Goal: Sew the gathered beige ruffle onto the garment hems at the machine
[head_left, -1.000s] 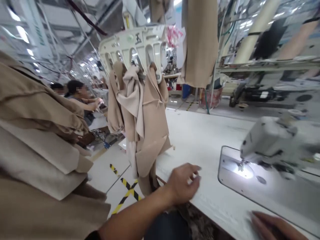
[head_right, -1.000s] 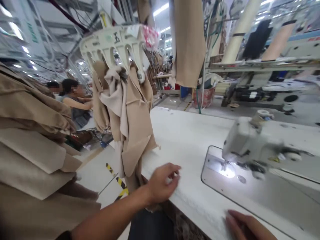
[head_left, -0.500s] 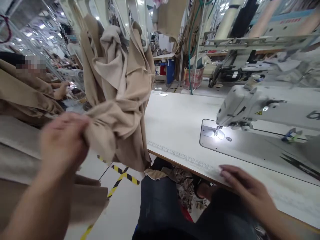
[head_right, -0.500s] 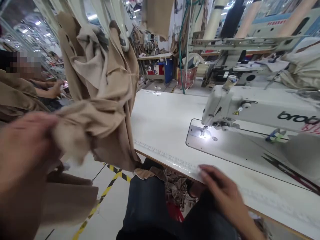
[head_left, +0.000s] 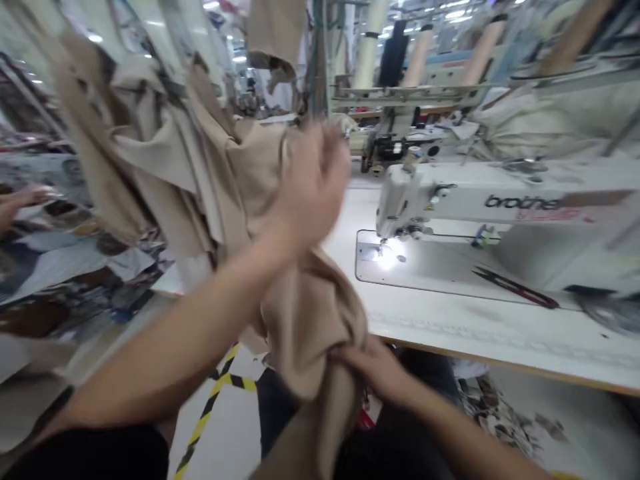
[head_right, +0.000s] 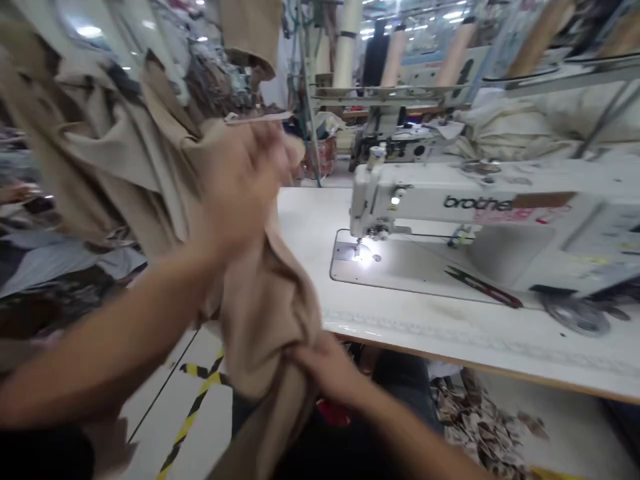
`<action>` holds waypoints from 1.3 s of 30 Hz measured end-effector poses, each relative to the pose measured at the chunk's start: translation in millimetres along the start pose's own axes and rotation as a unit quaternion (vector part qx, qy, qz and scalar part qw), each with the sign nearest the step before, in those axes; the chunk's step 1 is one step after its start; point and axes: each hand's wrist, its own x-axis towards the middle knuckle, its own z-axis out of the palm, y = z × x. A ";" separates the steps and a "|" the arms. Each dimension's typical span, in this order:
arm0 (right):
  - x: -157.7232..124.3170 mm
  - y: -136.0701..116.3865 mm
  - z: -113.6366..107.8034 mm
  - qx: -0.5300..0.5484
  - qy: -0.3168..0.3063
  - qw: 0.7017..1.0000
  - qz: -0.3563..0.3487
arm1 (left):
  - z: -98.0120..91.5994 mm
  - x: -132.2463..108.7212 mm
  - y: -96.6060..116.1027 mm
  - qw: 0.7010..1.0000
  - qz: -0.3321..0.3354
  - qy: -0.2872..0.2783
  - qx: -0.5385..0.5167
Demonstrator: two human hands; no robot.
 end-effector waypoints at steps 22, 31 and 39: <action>-71.6 15.2 -125.5 -0.746 0.171 0.598 -0.236 | 122.6 -107.8 -135.6 0.992 0.032 -0.110 0.046; -71.1 9.2 -149.6 -0.729 0.164 0.591 -0.303 | 172.4 -145.2 -82.0 0.942 0.304 -0.144 -0.003; -106.7 -49.4 -123.8 -0.570 0.173 0.720 -0.356 | 150.6 -142.3 -105.2 0.945 0.282 -0.152 -0.060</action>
